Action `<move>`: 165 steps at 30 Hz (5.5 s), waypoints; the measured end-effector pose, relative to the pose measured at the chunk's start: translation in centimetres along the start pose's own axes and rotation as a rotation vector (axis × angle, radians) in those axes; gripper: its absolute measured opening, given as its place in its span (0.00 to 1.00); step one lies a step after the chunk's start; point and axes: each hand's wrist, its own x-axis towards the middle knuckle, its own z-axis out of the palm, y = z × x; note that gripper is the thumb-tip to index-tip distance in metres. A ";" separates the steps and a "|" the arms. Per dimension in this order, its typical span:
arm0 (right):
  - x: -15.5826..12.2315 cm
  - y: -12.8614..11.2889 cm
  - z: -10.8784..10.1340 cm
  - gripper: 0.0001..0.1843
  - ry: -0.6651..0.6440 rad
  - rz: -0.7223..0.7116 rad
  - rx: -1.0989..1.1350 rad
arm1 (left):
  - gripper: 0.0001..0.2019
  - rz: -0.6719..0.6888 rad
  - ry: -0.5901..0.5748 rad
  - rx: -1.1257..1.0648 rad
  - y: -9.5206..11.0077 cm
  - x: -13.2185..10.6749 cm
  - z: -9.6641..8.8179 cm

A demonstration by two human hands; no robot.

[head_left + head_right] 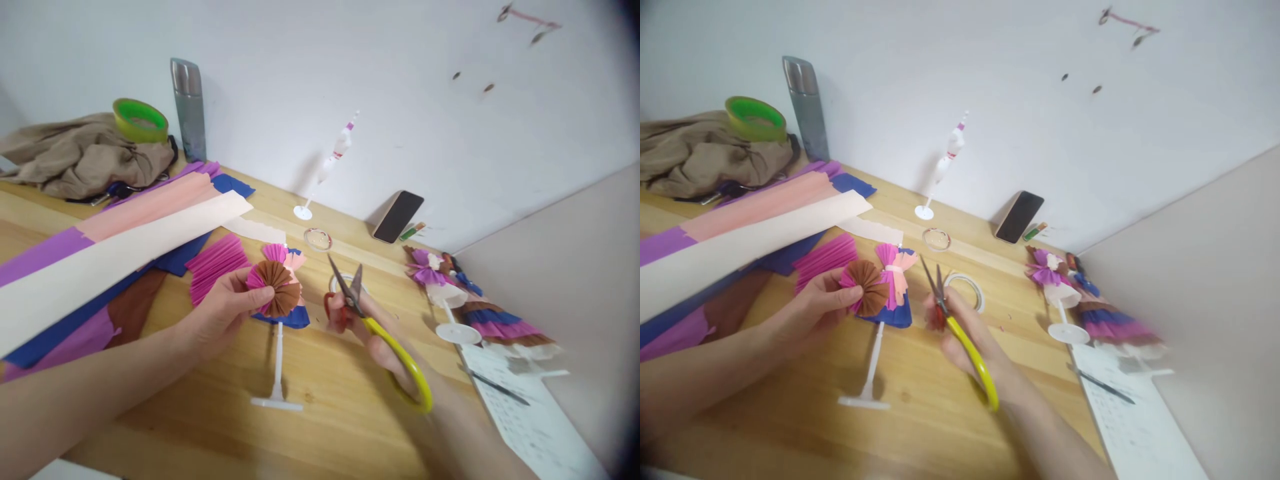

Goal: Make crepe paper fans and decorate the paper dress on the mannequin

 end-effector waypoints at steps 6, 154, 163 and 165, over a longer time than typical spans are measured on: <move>2.8 -1.9 2.6 0.30 -0.098 -0.078 -0.070 | 0.11 0.091 0.089 0.015 0.2 0.0 0.2; 2.4 -4.9 0.1 0.16 -0.287 -0.106 -0.725 | 0.08 -0.188 -0.139 0.487 0.8 -0.2 0.2; 2.4 -4.7 0.3 0.17 -0.293 -0.107 -0.717 | 0.05 -0.097 -0.155 0.601 0.9 -0.3 0.5; 2.5 -4.8 0.3 0.16 -0.290 -0.106 -0.723 | 0.05 -0.119 -0.160 0.583 1.0 -0.4 0.7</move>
